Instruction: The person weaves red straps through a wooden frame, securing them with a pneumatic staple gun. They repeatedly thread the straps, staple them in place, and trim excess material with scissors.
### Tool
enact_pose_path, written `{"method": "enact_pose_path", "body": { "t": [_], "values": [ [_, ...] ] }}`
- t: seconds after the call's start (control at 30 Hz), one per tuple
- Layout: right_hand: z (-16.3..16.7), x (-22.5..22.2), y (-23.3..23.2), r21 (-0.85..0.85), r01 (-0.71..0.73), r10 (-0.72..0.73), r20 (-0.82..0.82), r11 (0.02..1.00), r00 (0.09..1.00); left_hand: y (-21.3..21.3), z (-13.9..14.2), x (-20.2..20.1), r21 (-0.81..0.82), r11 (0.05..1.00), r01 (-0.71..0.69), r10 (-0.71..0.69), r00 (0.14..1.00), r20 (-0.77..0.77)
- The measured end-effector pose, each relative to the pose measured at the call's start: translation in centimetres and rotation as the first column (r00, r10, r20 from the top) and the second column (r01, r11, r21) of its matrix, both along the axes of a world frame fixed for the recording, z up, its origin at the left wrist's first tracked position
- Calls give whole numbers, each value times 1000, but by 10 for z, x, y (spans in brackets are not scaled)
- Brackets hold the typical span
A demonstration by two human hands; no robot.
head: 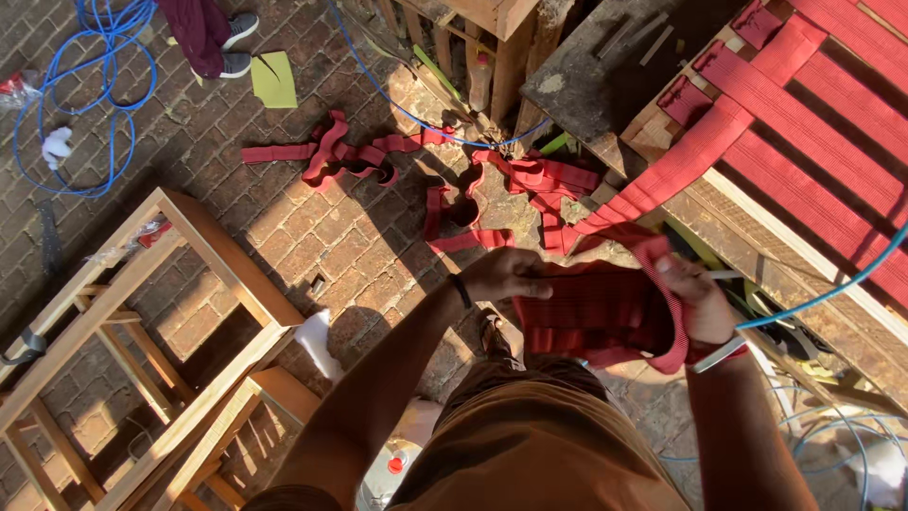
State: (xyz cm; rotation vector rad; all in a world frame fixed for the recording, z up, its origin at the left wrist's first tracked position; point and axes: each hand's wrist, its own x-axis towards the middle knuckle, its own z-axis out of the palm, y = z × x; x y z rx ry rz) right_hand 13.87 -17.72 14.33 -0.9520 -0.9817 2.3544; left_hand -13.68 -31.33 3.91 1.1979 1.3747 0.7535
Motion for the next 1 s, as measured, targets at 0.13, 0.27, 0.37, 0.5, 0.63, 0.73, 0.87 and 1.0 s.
{"method": "enact_pose_path", "body": {
  "t": [0.13,0.27,0.37,0.5,0.63,0.73,0.87,1.0],
  "values": [
    [72,49,14,123,322,-269,-323,939,907,-84,-68,-10,-256,933,252,-328,887,-324],
    [105,93,25,226,429,-320,-395,875,861,-200,-103,-63,-759,628,170,-536,802,-264],
    [106,111,22,250,458,-344,-392,853,853,-278,-110,-96,-848,464,256,-618,779,-103],
    [106,124,13,265,489,-384,-363,831,849,-284,-121,-85,-826,563,-35,-559,719,-412],
    [106,140,7,265,498,-416,-310,825,855,-174,-118,-20,-678,709,-195,89,978,-188],
    [96,149,4,242,492,-430,-267,836,863,-64,-87,61,-313,950,-6,67,981,182],
    [84,149,7,204,506,-459,-238,838,856,47,-31,148,-111,974,195,-184,978,101],
    [75,136,17,139,550,-514,-228,824,827,94,-5,169,-2,996,89,-87,981,173]
  ]
}}
